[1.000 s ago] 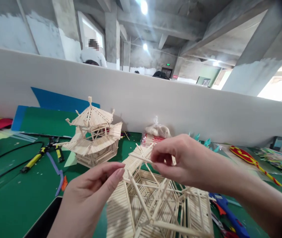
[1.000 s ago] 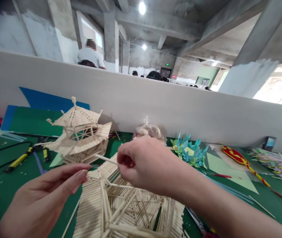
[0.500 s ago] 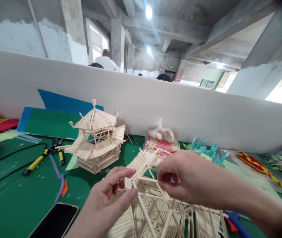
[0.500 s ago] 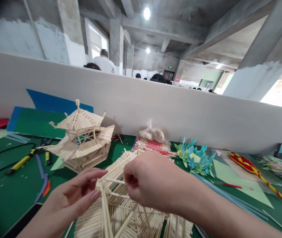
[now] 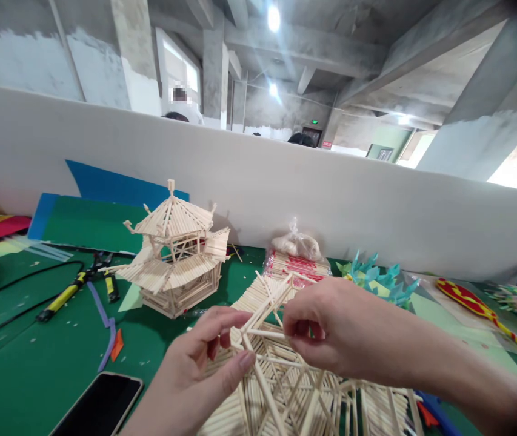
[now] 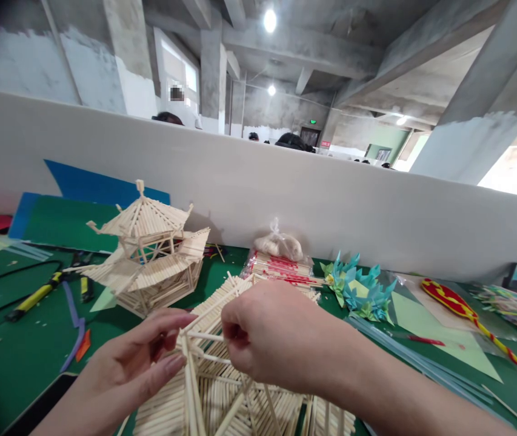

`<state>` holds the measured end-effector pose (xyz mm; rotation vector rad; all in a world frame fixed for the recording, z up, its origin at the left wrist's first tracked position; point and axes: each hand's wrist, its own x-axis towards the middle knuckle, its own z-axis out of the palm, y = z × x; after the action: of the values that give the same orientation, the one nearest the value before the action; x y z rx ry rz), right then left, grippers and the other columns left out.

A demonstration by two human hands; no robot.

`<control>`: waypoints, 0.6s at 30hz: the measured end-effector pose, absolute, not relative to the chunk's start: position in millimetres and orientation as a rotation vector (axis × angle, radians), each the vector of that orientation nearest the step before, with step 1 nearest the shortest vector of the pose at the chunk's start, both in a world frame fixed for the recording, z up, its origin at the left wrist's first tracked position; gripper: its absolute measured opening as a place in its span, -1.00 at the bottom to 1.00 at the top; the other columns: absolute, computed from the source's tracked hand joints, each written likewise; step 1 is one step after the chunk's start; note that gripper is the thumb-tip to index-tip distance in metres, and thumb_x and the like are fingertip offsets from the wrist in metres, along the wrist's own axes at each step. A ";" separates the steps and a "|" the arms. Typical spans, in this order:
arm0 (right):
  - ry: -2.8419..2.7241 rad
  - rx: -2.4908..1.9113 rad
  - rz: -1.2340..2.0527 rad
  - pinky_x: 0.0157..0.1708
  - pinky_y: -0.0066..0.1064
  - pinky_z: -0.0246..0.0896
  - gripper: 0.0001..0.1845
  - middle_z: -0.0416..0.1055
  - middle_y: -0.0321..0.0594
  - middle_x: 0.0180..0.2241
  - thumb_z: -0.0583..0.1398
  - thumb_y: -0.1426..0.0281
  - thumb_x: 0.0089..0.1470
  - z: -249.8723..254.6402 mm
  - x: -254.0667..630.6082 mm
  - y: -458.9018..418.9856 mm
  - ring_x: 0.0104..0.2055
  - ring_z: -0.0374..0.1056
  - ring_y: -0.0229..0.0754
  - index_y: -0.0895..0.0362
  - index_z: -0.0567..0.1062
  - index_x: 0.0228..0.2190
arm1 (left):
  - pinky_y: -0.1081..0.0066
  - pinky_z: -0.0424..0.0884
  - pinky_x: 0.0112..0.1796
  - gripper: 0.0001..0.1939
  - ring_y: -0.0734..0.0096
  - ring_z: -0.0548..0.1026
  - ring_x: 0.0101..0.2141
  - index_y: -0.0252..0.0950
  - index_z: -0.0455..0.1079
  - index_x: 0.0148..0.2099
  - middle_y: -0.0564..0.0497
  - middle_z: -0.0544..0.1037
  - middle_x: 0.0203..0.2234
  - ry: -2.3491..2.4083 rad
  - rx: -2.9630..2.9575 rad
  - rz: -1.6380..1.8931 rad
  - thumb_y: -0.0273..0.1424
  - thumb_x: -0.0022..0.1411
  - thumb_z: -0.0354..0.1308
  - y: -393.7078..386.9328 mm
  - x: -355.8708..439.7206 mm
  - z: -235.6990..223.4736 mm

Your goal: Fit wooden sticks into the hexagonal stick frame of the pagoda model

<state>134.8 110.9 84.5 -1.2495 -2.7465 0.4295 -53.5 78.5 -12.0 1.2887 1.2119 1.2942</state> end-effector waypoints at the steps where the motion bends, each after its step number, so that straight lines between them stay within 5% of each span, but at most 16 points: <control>1: -2.752 -1.241 0.434 -0.60 -0.52 -0.09 -0.88 0.21 -0.43 -0.67 0.09 0.56 -0.23 84.4 134.7 111.3 -0.61 0.04 -0.42 0.13 0.30 -0.66 | 0.33 0.45 -0.25 -0.70 0.25 0.46 -0.26 -0.19 0.50 -0.23 -0.07 0.49 -0.24 1.203 1.290 1.288 -0.26 -0.09 0.31 78.5 -53.1 -11.0; 18: -2.742 -1.204 0.470 -0.62 -0.54 -0.13 -0.86 0.14 -0.46 -0.69 0.10 0.57 -0.19 83.5 137.3 112.1 -0.62 0.00 -0.43 0.14 0.29 -0.66 | 0.51 0.40 -0.18 -0.75 0.38 0.41 -0.17 -0.02 0.42 -0.14 0.06 0.41 -0.16 1.122 1.367 1.178 -0.27 0.07 0.23 79.7 -58.2 -18.2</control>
<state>137.3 112.1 83.5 -1.2036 -2.7418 0.4703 -58.2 79.7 -18.2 1.3667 1.1217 1.1780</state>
